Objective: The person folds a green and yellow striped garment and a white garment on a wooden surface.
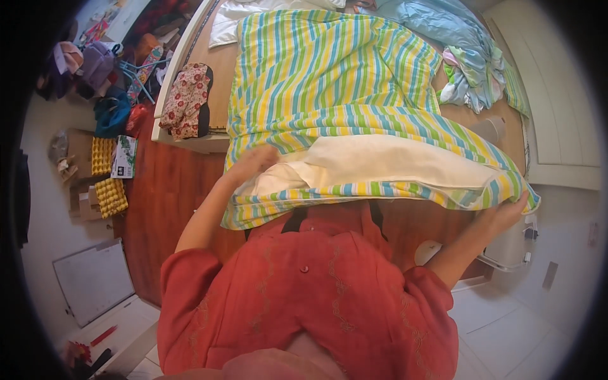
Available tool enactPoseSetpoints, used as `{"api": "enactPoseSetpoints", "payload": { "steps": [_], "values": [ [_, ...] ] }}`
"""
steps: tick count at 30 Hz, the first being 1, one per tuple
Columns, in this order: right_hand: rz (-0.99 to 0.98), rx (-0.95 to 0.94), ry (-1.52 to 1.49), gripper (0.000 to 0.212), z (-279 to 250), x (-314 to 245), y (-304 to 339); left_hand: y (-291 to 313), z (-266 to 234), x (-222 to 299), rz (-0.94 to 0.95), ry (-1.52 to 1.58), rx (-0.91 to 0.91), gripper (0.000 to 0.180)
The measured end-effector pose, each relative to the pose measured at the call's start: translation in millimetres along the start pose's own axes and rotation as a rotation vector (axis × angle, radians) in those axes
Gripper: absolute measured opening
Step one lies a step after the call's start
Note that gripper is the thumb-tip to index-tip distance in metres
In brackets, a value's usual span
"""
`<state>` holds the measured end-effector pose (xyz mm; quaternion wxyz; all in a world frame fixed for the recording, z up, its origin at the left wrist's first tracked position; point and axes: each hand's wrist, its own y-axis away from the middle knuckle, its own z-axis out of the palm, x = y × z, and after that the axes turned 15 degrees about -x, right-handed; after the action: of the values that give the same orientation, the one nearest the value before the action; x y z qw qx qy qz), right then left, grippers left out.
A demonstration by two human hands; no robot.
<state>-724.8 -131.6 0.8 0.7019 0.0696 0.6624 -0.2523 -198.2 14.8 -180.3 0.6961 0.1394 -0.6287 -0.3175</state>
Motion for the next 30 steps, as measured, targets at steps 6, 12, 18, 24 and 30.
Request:
{"api": "enactPoseSetpoints", "payload": {
  "steps": [6,12,18,24,30],
  "values": [
    [0.095,0.035,-0.2,0.043,-3,0,0,-9,51,9,0.374,-1.137,0.441,0.04],
    [0.103,0.111,-0.193,0.044,15,-8,7,-33,39,4,0.451,-1.229,0.713,0.028],
    [0.122,0.146,-0.228,0.045,4,0,1,-19,25,1,0.439,-1.571,0.472,0.019],
    [0.165,0.114,-0.247,0.044,-4,9,-2,-10,10,-4,0.209,-1.337,0.53,0.022],
    [0.18,0.11,-0.311,0.044,-24,28,-13,50,-14,9,0.385,-0.265,0.497,0.01]
  ]
}}
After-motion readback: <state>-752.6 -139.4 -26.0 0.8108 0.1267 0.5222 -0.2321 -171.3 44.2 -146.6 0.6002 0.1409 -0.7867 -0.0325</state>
